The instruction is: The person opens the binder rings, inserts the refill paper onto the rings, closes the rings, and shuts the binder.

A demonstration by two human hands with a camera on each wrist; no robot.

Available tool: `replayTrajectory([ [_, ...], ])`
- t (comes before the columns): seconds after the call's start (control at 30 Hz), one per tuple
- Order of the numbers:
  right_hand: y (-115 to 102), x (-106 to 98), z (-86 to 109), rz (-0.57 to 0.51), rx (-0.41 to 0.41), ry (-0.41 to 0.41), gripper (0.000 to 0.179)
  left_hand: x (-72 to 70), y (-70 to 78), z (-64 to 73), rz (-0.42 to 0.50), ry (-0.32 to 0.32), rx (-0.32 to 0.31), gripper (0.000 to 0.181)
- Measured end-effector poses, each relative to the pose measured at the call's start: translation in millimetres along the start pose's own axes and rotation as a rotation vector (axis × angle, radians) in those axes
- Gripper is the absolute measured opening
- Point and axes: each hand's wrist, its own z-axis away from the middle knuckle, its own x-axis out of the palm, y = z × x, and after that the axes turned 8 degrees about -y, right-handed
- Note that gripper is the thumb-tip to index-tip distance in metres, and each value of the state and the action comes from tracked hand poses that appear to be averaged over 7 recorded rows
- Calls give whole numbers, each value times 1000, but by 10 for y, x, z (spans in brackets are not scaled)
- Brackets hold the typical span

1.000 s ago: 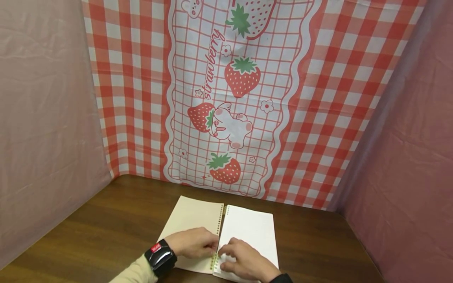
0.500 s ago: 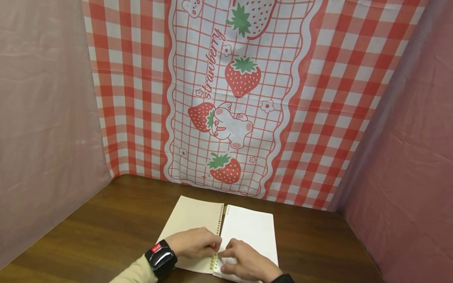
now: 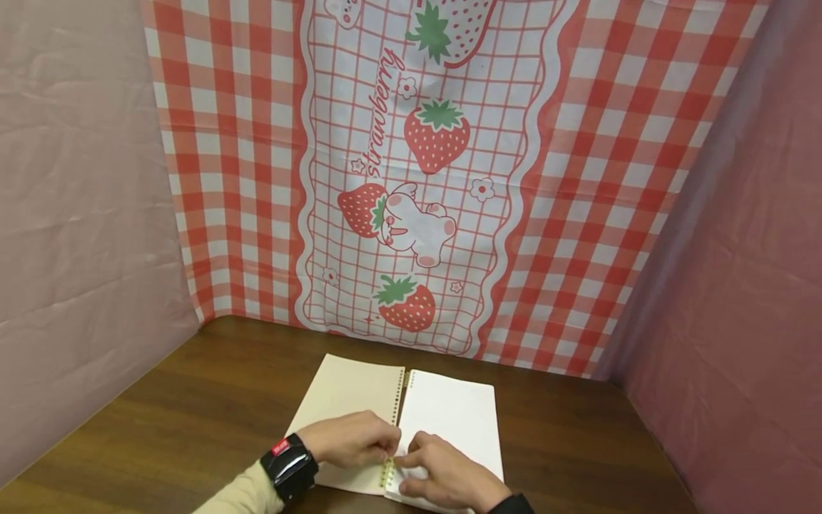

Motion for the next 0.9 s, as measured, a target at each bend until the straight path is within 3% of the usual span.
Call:
replayTrajectory([
  [0.63, 23, -31, 6, -40, 34, -53, 43, -3, 10, -11, 95, -24, -87, 6],
  [0.9, 52, -19, 24, 1, -40, -24, 40, 47, 53, -40, 121, -13, -208, 8],
])
